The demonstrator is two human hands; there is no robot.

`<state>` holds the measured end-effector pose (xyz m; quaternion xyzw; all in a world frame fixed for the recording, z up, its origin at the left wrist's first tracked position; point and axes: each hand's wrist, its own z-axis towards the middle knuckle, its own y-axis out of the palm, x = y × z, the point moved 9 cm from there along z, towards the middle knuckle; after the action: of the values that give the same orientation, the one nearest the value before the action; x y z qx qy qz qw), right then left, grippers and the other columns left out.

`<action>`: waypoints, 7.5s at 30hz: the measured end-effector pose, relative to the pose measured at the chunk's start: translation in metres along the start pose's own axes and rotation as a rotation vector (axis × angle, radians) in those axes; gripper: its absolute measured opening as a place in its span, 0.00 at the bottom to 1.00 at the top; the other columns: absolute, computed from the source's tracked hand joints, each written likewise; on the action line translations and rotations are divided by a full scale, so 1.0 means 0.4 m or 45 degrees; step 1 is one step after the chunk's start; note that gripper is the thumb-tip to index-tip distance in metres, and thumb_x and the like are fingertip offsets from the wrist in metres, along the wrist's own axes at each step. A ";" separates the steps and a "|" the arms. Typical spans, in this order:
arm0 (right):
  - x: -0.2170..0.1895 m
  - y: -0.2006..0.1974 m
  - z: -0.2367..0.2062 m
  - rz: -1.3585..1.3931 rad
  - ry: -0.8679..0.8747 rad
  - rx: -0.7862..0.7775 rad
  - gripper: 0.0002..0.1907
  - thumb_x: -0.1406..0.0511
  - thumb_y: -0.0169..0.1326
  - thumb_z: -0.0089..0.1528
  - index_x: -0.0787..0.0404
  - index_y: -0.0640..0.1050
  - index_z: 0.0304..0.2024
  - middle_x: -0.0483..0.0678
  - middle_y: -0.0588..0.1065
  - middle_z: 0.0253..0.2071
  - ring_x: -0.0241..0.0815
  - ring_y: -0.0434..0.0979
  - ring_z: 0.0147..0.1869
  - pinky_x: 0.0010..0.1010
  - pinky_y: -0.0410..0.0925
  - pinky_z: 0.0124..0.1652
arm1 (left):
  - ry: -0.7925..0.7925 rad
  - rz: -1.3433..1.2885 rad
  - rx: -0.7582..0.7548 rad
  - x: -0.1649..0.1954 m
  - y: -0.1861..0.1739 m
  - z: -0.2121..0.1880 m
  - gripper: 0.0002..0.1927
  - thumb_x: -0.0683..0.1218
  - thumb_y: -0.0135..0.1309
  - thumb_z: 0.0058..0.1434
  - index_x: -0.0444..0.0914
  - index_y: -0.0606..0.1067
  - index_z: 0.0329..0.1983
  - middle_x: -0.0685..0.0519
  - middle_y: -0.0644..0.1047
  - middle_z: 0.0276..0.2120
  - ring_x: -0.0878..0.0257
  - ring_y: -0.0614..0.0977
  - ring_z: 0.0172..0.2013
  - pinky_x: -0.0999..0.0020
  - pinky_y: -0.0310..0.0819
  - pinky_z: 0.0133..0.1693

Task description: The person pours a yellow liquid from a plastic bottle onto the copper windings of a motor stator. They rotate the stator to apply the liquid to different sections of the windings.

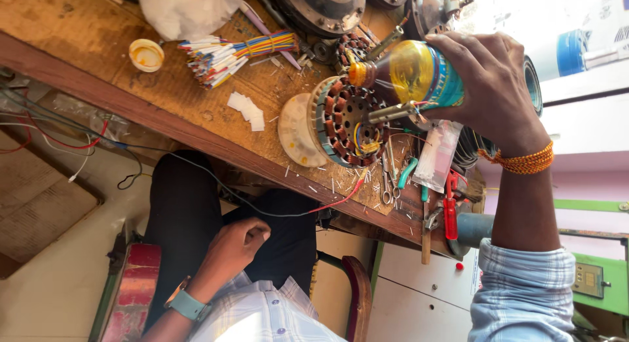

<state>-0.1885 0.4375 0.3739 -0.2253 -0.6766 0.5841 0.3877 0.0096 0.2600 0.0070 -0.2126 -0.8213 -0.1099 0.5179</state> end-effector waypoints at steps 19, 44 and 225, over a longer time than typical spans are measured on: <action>-0.028 -0.021 0.026 -0.162 -0.103 -0.024 0.54 0.51 0.74 0.45 0.54 0.71 0.73 0.50 0.74 0.68 0.52 0.71 0.71 0.49 0.63 0.67 | 0.032 0.229 -0.033 0.006 0.014 0.003 0.10 0.51 0.56 0.62 0.44 0.82 0.42 0.51 0.84 0.39 0.57 0.86 0.38 0.61 0.78 0.43; 0.067 0.016 -0.024 0.394 0.005 -0.265 0.51 0.60 0.73 0.44 0.57 0.69 0.70 0.58 0.76 0.61 0.55 0.77 0.63 0.43 0.69 0.61 | -0.053 0.257 -0.086 -0.004 0.051 0.003 0.11 0.51 0.56 0.62 0.45 0.82 0.44 0.53 0.85 0.41 0.57 0.86 0.41 0.61 0.79 0.45; 0.022 0.011 -0.256 0.451 0.139 -0.399 0.52 0.58 0.73 0.40 0.62 0.71 0.67 0.57 0.77 0.57 0.54 0.80 0.56 0.39 0.72 0.55 | 0.149 0.038 -0.038 -0.026 0.094 0.010 0.40 0.70 0.31 0.66 0.36 0.83 0.40 0.45 0.85 0.31 0.53 0.87 0.36 0.59 0.80 0.42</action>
<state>-0.1139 0.5082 0.3739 -0.4288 -0.6870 0.5180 0.2755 0.0276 0.2925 -0.0054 -0.2255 -0.7846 -0.1267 0.5634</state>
